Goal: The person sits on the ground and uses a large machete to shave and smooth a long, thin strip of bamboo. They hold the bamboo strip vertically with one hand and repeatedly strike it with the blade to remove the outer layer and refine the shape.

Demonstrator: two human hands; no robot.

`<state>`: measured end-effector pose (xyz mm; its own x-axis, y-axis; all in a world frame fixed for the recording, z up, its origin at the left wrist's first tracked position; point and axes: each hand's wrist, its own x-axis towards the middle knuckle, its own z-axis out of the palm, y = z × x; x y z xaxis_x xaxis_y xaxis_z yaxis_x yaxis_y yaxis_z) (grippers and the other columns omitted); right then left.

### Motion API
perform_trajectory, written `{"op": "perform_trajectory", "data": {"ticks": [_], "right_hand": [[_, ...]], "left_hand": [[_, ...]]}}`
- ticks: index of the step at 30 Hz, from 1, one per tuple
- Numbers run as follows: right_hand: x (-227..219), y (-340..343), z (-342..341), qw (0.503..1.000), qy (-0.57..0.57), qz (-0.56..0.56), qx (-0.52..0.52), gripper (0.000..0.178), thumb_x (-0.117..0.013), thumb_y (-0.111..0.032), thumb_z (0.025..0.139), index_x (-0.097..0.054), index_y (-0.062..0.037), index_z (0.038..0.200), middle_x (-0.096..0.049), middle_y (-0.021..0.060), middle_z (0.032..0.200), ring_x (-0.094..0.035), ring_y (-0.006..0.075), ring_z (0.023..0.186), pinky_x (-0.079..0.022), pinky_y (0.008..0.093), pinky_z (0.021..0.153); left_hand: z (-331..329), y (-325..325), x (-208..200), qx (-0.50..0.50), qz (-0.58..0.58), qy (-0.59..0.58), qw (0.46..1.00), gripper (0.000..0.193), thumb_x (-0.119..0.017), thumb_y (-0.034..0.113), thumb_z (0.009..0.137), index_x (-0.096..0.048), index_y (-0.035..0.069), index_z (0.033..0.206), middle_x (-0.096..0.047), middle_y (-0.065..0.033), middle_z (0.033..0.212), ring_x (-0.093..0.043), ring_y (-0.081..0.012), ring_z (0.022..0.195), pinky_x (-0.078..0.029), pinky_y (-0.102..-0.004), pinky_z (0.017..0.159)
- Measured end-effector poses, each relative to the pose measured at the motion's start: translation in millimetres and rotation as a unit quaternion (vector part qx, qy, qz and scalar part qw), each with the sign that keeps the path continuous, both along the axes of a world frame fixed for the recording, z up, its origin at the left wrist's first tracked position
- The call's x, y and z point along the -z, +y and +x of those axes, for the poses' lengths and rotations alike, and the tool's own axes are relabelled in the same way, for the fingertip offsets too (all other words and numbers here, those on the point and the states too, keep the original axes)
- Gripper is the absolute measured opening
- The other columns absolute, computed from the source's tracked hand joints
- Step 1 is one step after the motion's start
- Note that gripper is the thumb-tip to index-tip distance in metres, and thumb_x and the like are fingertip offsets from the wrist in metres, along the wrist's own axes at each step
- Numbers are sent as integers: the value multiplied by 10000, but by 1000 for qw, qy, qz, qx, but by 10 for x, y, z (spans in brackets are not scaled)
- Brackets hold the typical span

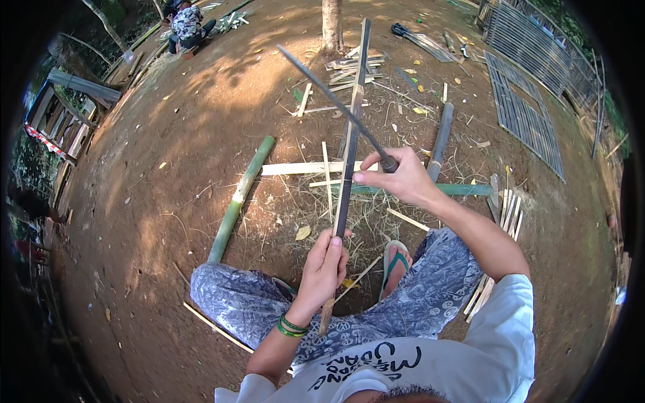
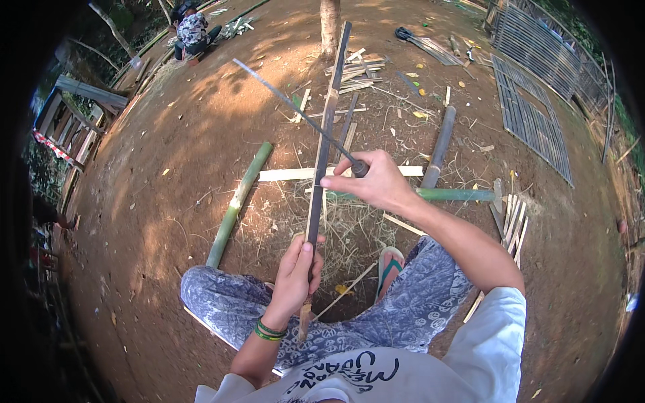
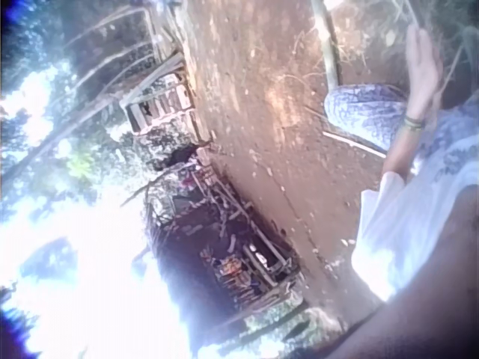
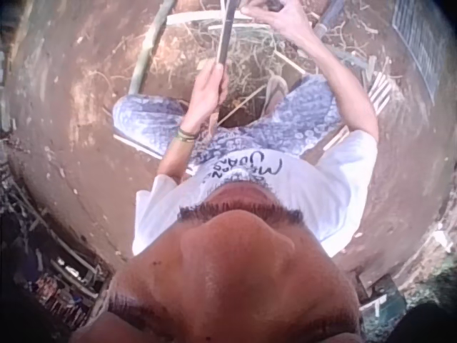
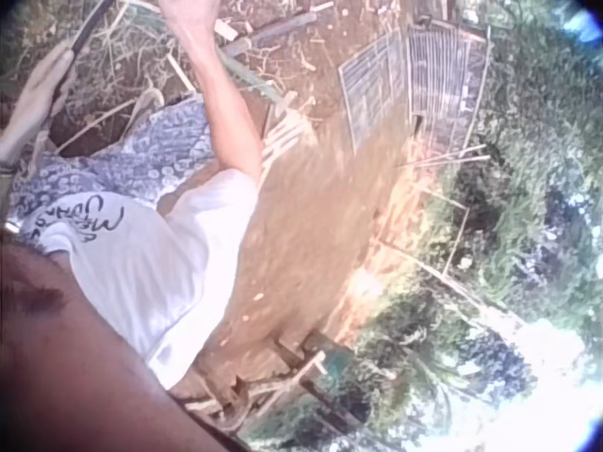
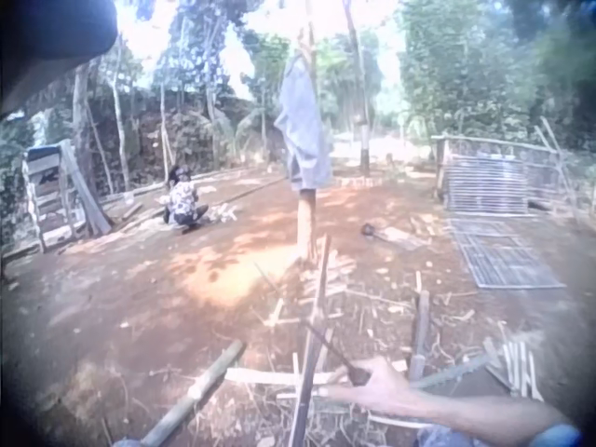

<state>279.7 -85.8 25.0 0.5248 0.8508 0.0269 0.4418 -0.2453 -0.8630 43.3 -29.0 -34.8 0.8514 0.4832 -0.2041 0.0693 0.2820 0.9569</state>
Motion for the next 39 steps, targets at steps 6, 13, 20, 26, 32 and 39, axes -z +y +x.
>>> {"op": "perform_trajectory", "data": {"ticks": [6, 13, 20, 26, 32, 39], "right_hand": [[177, 33, -70, 997, -28, 64, -17, 367, -763, -375, 879, -740, -10, 850, -506, -34, 527, -431, 37, 513, -310, 281, 460], [70, -13, -26, 997, -8, 72, -27, 349, -726, -341, 914, -719, -3, 828, -500, -37, 525, -410, 35, 505, -297, 288, 455], [84, 5, -7, 996, 39, 69, -37, 240, -714, -239, 919, -690, -31, 802, -479, -73, 556, -396, 26, 529, -295, 271, 477], [36, 18, 22, 993, 42, 114, -9, 177, -681, -171, 882, -684, -19, 793, -515, -48, 566, -423, 34, 540, -331, 274, 494], [-115, -15, 102, 990, 49, 119, 65, 188, -711, -208, 898, -720, -22, 866, -541, -63, 597, -425, 29, 549, -337, 259, 508], [-47, 18, -21, 995, 43, 78, -43, 256, -762, -293, 894, -745, -38, 912, -499, -91, 577, -377, 13, 538, -256, 257, 488]], "left_hand": [[169, -39, -97, -4, 30, 7, 1000, 364, -310, 299, 1109, -531, 74, 1290, -441, 30, 667, -386, -37, 459, -308, -203, 413], [150, -2, -112, -11, 64, 6, 998, 340, -354, 276, 1103, -569, 60, 1252, -425, 53, 630, -365, -20, 470, -291, -200, 422], [63, 7, -32, -13, 78, 18, 997, 297, -383, 250, 1094, -567, 50, 1214, -412, 60, 612, -351, -11, 463, -279, -196, 416], [-38, 24, 0, -4, 35, 15, 999, 277, -388, 244, 1094, -565, 50, 1181, -420, 55, 613, -359, -14, 459, -290, -195, 409], [-145, 78, -40, 20, -30, -5, 999, 289, -358, 265, 1104, -549, 59, 1174, -440, 36, 627, -372, -31, 437, -307, -201, 389], [-109, 76, -65, 27, -43, -17, 999, 312, -326, 273, 1109, -520, 37, 1171, -432, 13, 641, -374, -51, 433, -323, -204, 392]]}}
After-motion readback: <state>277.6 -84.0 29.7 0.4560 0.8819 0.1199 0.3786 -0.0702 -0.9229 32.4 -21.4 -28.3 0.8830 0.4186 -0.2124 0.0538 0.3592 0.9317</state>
